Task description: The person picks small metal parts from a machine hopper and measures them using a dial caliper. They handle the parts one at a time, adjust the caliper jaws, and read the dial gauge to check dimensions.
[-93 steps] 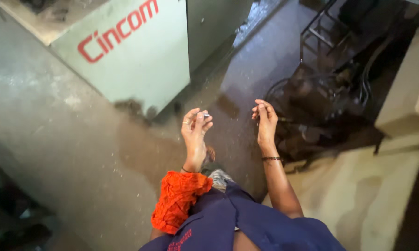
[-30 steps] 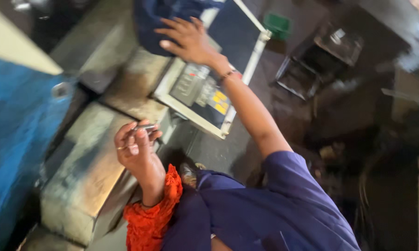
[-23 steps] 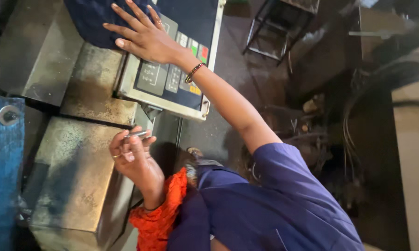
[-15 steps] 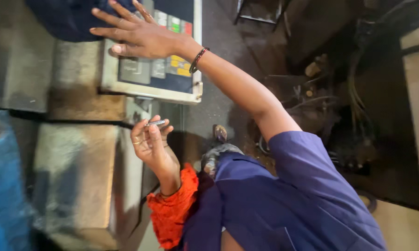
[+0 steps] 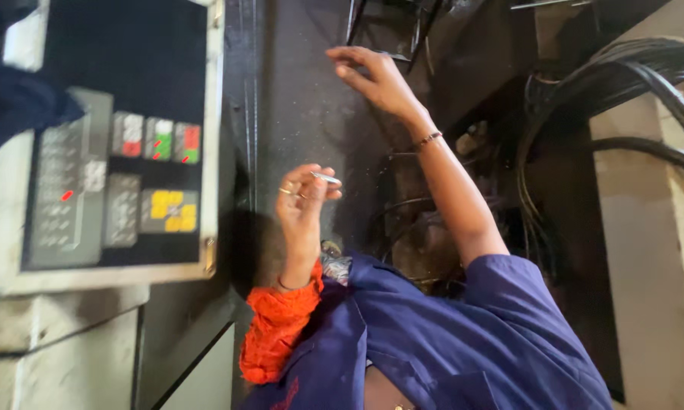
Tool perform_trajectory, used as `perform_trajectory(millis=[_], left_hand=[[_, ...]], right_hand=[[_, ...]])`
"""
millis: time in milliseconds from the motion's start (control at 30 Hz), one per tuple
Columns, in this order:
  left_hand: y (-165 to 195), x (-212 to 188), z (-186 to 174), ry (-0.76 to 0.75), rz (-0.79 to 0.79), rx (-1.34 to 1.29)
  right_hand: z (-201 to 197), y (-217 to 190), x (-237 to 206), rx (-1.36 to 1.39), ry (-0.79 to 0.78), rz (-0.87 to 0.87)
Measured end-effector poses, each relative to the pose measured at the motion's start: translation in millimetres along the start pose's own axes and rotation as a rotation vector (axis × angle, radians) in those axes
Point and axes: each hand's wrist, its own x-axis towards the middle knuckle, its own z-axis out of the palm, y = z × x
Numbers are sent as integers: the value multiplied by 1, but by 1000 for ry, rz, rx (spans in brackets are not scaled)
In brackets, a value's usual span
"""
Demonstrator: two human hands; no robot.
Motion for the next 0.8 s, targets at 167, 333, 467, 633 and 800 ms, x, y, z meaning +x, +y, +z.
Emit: perform_trajectory(millis=[167, 333, 467, 633, 800], left_hand=[[-40, 74, 20, 89, -73, -25], [-67, 149, 24, 93, -81, -49], [-99, 237, 23, 113, -54, -68], [-144, 376, 52, 92, -72, -111], [-184, 511, 112, -7, -121, -84]], right_hand=[[-53, 88, -30, 199, 142, 291], [-73, 157, -15, 378, 216, 419], [-88, 215, 31, 379, 216, 428], [-124, 276, 116, 268, 252, 359], [-175, 329, 201, 404, 330, 493]])
